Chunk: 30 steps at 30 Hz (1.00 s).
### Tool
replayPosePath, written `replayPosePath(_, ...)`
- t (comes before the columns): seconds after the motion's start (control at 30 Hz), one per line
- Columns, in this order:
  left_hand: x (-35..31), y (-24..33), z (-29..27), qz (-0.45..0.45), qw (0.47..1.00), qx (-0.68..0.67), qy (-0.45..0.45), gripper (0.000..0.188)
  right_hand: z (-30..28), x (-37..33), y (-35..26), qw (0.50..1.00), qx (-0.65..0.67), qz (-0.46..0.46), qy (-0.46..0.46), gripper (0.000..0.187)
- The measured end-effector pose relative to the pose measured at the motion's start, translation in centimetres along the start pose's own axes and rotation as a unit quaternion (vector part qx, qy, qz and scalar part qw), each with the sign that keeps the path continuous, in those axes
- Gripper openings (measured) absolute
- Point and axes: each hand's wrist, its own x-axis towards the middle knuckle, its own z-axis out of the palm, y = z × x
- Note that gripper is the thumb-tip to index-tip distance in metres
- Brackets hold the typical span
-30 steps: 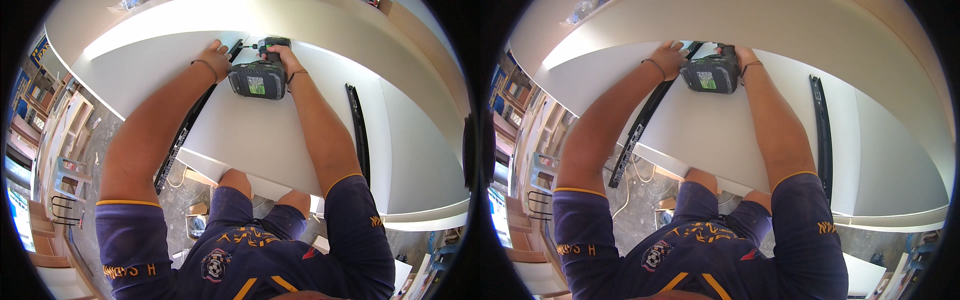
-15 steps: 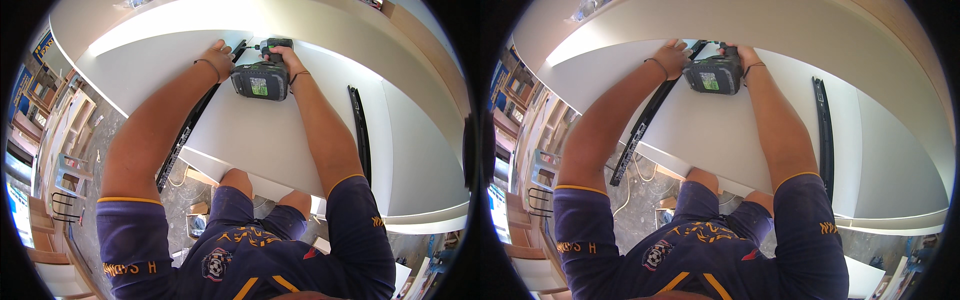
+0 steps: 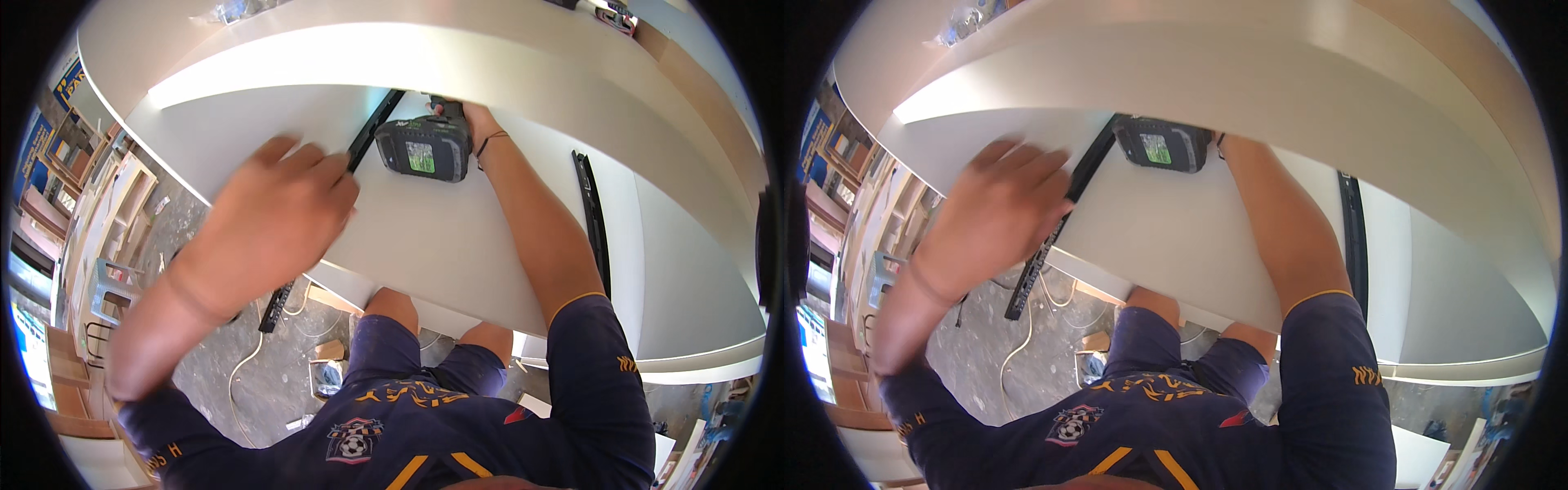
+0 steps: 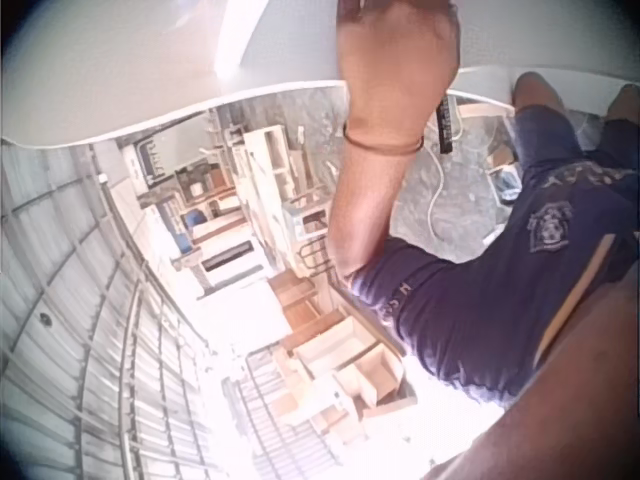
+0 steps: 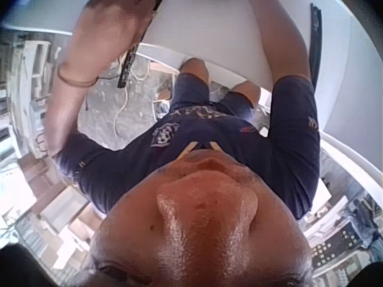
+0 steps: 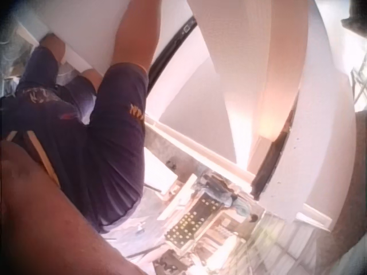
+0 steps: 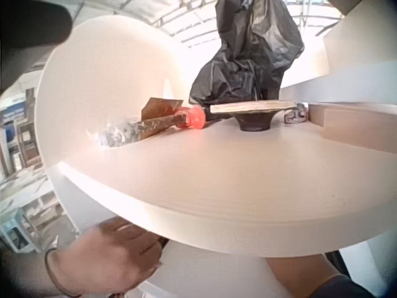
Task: The person installs metal drawer slides into a white wooden cabinet using a power drill. They position the slides against the side panels of the cabinet, align them, and secure them with screws using the drill.
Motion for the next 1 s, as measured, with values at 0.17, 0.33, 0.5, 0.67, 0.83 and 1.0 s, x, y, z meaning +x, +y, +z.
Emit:
replayPosePath(0.17,-7.2,-4.2,4.4,-0.199,0.857,0.002,0.475,0.063,0.4,0.1,0.5,1.000,0.016,-0.015,-0.023,0.022)
replayPosePath(0.33,-4.7,-4.4,10.7,-0.342,0.697,-0.472,0.417,0.064,-0.3,-0.3,0.8,0.999,0.011,-0.023,-0.026,0.018)
replayPosePath(0.5,-5.7,-4.9,12.8,-0.213,0.607,-0.667,0.375,0.027,1.5,-1.7,0.5,0.995,-0.037,-0.073,-0.057,0.017)
replayPosePath(0.67,-6.3,-5.3,13.5,-0.195,0.681,-0.598,0.374,0.019,1.5,-1.9,0.2,0.998,-0.030,-0.049,-0.001,0.019)
replayPosePath(0.83,-6.8,-5.5,13.7,-0.204,0.711,-0.553,0.383,0.018,2.7,-2.6,0.4,0.994,-0.060,-0.084,-0.028,0.027)
replayPosePath(1.0,-6.6,-5.6,13.2,-0.188,0.784,-0.454,0.378,0.021,2.9,-2.9,0.1,0.997,-0.032,-0.058,-0.033,0.030)
